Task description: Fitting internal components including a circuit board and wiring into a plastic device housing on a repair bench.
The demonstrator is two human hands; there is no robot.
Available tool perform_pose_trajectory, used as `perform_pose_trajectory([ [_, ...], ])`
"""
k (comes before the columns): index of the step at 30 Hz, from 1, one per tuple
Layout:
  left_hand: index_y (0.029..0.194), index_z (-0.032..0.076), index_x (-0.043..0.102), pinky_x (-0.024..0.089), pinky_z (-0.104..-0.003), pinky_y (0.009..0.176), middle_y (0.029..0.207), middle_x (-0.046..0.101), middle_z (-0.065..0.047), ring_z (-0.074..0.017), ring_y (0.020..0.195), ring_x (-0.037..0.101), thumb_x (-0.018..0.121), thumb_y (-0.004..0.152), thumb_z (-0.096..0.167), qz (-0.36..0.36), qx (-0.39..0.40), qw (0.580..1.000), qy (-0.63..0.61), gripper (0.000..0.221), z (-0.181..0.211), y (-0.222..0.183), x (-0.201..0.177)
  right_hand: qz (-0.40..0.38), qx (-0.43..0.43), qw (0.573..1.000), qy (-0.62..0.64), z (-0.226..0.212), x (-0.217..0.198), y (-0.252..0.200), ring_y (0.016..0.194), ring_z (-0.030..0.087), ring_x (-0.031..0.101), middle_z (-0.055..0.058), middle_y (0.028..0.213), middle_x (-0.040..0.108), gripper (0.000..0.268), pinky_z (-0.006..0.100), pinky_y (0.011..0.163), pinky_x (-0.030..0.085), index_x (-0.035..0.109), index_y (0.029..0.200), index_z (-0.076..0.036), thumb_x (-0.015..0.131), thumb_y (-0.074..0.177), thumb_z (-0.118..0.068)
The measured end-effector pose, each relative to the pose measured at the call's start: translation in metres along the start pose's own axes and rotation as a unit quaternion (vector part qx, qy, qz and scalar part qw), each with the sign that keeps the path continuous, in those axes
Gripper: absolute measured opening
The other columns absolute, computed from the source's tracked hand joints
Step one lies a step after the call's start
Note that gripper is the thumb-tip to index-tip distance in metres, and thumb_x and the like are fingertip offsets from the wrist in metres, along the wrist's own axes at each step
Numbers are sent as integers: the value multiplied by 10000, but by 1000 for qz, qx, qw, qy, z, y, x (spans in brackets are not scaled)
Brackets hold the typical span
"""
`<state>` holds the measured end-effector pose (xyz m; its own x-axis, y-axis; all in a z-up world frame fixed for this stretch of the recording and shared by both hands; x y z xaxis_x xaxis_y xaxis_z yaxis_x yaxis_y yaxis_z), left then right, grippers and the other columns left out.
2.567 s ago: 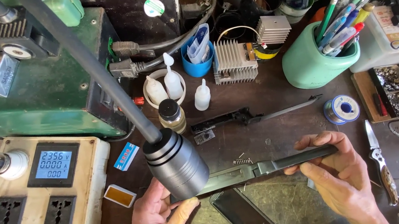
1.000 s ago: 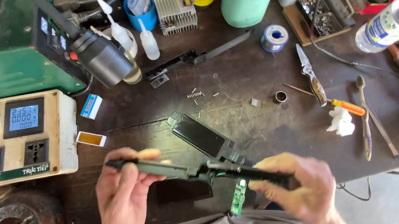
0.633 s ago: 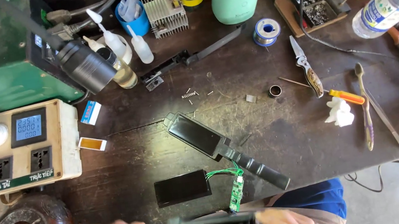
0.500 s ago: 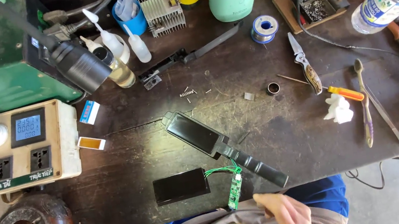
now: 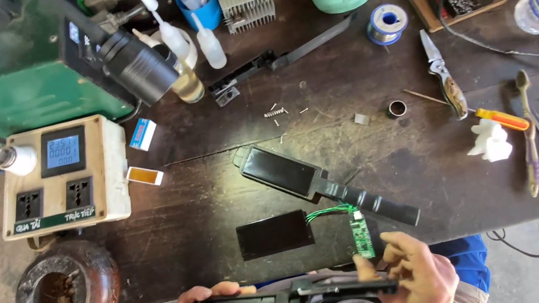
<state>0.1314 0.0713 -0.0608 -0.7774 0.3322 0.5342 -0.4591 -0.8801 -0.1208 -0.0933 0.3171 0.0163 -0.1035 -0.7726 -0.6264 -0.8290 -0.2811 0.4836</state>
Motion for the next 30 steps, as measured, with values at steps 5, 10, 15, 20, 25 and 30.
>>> perform_pose_trajectory([
  [5, 1139, 22, 573, 634, -324, 784, 1147, 716, -373, -543, 1067, 750, 633, 929, 55, 2, -62, 998, 27, 221, 1, 3, 9, -35, 60, 997, -16, 37, 5, -19, 677, 82, 707, -56, 887, 772, 648, 245, 726, 585, 754, 1086, -186, 961, 487, -324],
  [10, 1147, -12, 546, 638, -534, 905, 1213, 673, -410, -575, 1097, 710, 638, 958, 39, -78, -50, 996, -10, 216, 7, 14, 27, -92, 116, 989, -6, 16, -3, -6, 581, 105, 623, -3, 838, 730, 581, 247, 641, 538, 739, 1105, -138, 885, 542, -141],
  [15, 1131, -9, 539, 629, -569, 934, 1268, 642, -429, -562, 1165, 676, 666, 963, 61, -112, -85, 990, -23, 222, 4, 16, 36, -87, 110, 990, -13, 14, -14, -11, 604, 102, 623, 46, 1053, 742, 505, 230, 617, 534, 743, 1070, -142, 921, 597, -143],
  [20, 1102, -24, 554, 629, -590, 906, 1228, 667, -400, -534, 1143, 702, 701, 916, 17, -122, -97, 987, -21, 241, 0, 17, 43, -87, 35, 993, 72, 7, -13, -2, 794, 154, 691, 61, 975, 713, 390, 242, 728, 559, 779, 993, -154, 889, 649, -7],
  [25, 996, -16, 678, 709, -447, 766, 1086, 789, -314, -426, 997, 819, 796, 802, 75, -104, -85, 982, 131, 244, 17, 21, 61, -189, 26, 979, 67, 23, -14, -1, 773, 117, 721, 20, 975, 757, 332, 223, 734, 566, 783, 1015, -176, 831, 697, -91],
  [30, 1024, -68, 759, 489, -181, 484, 1053, 847, -275, -236, 864, 834, 758, 790, -66, -122, -115, 965, 202, 234, 15, 19, 78, -252, 2, 960, 120, 42, -9, -5, 742, 73, 764, -17, 914, 772, 263, 182, 707, 564, 823, 959, -189, 803, 750, -347],
])
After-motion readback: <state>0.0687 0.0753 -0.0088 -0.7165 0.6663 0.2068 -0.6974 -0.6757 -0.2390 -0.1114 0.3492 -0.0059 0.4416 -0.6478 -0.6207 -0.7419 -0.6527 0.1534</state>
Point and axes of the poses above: each hand's wrist, its own y-axis towards the middle knuckle, its own x-axis out of the palm, z = x × y, the point moved 9 cm from there along y, towards the middle knuckle
